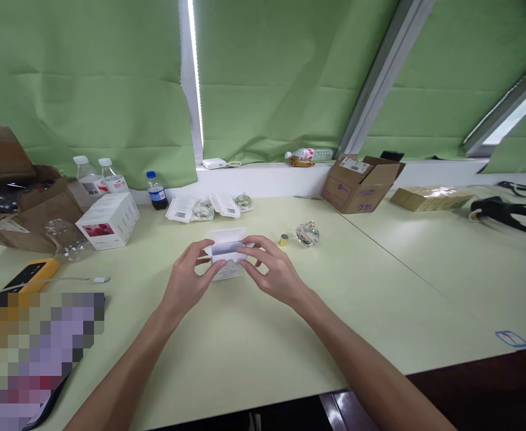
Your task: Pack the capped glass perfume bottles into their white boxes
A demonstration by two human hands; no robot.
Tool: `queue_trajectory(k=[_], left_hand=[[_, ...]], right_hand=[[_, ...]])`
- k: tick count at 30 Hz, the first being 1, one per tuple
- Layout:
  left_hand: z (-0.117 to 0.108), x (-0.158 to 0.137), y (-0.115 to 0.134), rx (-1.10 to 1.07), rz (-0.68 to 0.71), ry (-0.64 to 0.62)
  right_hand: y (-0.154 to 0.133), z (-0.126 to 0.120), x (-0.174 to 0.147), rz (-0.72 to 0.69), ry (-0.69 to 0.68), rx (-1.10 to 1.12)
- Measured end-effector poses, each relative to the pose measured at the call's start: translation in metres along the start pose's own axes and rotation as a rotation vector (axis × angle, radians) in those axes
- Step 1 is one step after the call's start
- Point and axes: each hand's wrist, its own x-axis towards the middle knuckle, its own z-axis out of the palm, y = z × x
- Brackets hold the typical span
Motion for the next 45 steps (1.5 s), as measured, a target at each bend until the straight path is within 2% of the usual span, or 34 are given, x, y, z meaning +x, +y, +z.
queue_trajectory(k=[8,29,35,39,45], left_hand=[[-0.002,0.002,0.001,0.001,-0.144,-0.052],[-0.001,0.002,-0.002,-0.018,-0.221,-0.103],[-0.002,0.006,-0.01,-0.113,-0.228,-0.077],[-0.009,0.011,-0.025,-0.204,-0.365,0.014],[-0.027,0.017,-0.058,-0.05,-0.605,0.053]], right_hand=[[-0.004,0.006,-0.002,0.083,-0.055,0.004],[-0.006,0.006,-0.002,0.131,-0.077,0.036],[-0.008,0.004,-0.002,0.171,-0.046,0.052],[-0.004,0.002,-0.002,0.209,-0.018,0.033],[0.011,0.003,-0.004,0.257,-0.051,-0.058]])
